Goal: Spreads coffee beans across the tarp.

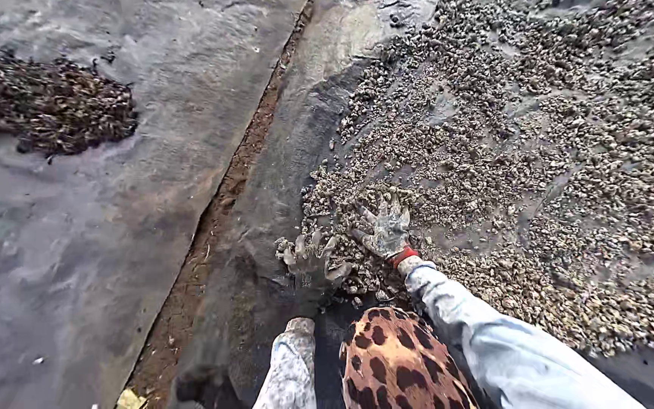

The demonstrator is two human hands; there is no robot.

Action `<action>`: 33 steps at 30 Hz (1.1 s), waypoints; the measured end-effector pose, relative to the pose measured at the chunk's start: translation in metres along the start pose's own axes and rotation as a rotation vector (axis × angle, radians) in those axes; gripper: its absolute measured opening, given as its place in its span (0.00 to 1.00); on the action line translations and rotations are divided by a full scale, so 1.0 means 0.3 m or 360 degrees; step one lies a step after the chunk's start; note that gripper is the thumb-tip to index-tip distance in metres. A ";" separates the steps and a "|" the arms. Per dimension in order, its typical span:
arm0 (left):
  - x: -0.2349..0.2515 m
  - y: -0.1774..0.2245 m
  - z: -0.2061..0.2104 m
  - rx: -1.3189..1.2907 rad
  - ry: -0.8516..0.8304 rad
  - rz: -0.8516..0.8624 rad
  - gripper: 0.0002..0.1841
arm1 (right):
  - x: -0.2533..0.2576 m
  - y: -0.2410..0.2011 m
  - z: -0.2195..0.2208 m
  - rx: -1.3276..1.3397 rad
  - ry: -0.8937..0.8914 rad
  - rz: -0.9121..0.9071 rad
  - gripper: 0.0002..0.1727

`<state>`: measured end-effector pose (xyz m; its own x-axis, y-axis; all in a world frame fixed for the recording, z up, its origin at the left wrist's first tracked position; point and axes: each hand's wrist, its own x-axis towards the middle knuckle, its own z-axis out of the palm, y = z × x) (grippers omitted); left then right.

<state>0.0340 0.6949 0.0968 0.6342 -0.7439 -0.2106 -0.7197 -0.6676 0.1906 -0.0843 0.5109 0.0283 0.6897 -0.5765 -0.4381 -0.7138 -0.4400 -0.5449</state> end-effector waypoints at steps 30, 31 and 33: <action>-0.879 -0.460 -0.034 -0.0094 -0.0567 -0.0026 0.35 | -0.851 -0.334 0.490 -0.0454 -0.0499 -0.0709 0.40; -0.955 -0.534 0.083 -0.0156 -0.0235 0.0076 0.32 | -0.881 -0.319 0.482 -0.0473 -0.0572 -0.0768 0.37; -1.057 -0.622 0.214 -0.0215 0.0104 0.0192 0.29 | -0.916 -0.266 0.429 -0.0532 -0.0709 -0.0906 0.31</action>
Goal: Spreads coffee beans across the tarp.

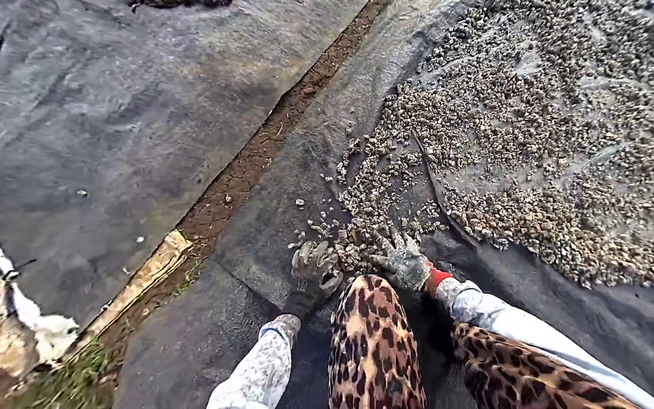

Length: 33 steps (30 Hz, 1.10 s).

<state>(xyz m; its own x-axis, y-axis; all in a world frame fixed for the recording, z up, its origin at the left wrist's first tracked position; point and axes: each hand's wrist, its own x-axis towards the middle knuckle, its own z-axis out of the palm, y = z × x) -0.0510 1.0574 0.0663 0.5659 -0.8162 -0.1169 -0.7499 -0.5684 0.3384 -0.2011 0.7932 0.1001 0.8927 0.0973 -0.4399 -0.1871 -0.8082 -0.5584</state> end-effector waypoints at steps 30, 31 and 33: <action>0.918 1.659 0.483 0.0404 -0.0898 0.0240 0.41 | -1.390 0.998 -0.311 0.0671 0.0245 0.1070 0.28; 0.894 1.713 0.502 0.0391 -0.0896 0.0260 0.43 | -1.494 1.185 -0.330 0.0572 0.0515 0.1295 0.28; 0.881 1.800 0.552 0.0352 -0.0782 0.0354 0.45 | -1.686 1.638 -0.294 0.0159 0.1092 0.1726 0.35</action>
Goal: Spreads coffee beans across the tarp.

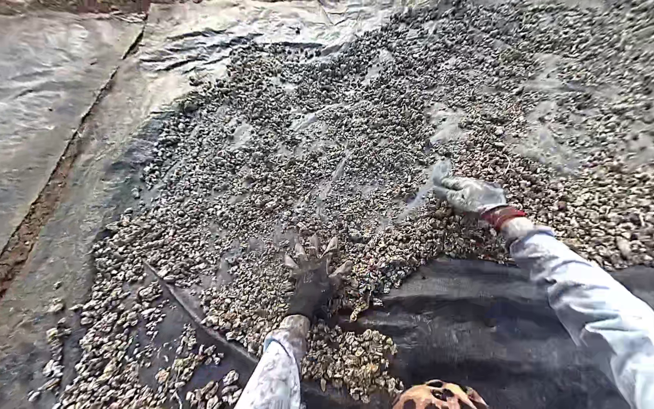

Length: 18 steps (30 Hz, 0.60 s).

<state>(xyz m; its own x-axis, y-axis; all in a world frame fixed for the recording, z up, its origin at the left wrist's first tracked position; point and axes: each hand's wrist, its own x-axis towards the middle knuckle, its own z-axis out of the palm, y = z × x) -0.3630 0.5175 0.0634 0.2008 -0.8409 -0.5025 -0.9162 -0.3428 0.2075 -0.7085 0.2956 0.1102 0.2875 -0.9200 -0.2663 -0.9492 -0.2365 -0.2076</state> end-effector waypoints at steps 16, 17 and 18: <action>0.684 0.563 -0.137 -0.0134 0.0179 0.0284 0.35 | -0.307 -0.196 0.031 0.0526 -0.0652 -0.0205 0.32; 0.608 0.526 -0.072 -0.0134 0.0217 0.0372 0.38 | -0.229 -0.175 0.023 0.0533 -0.0407 -0.0253 0.28; 0.513 0.473 -0.020 -0.0148 0.0265 0.0451 0.39 | -0.115 -0.147 0.018 0.0543 -0.0215 -0.0275 0.27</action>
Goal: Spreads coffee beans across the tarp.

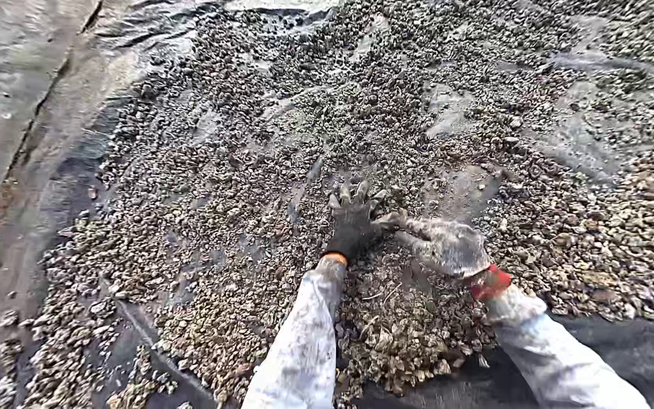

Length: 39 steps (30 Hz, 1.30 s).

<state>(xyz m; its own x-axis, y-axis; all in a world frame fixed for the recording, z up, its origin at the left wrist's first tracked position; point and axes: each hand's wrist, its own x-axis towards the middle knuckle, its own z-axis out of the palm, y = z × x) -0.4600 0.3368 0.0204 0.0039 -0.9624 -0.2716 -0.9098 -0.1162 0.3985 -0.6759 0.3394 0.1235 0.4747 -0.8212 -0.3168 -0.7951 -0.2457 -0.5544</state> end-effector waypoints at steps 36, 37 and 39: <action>-1.764 -0.788 0.080 0.0002 0.0623 -0.1693 0.35 | -0.491 -0.883 1.076 -0.0189 -0.0727 -0.1202 0.42; -1.833 -0.742 -0.018 -0.0169 0.0266 -0.1901 0.35 | -0.532 -0.931 1.132 -0.0258 -0.0813 -0.1337 0.40; -2.008 -0.728 0.011 -0.0180 0.0319 -0.2042 0.34 | -0.629 -1.006 1.233 -0.0290 -0.0985 -0.1588 0.38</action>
<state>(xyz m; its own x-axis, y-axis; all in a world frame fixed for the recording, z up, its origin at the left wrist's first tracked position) -0.2651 0.9428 0.0938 0.9092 -0.1691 -0.3804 -0.1715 -0.9848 0.0279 -0.3859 0.7589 0.0659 0.9767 0.1508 -0.1529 0.0110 -0.7463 -0.6655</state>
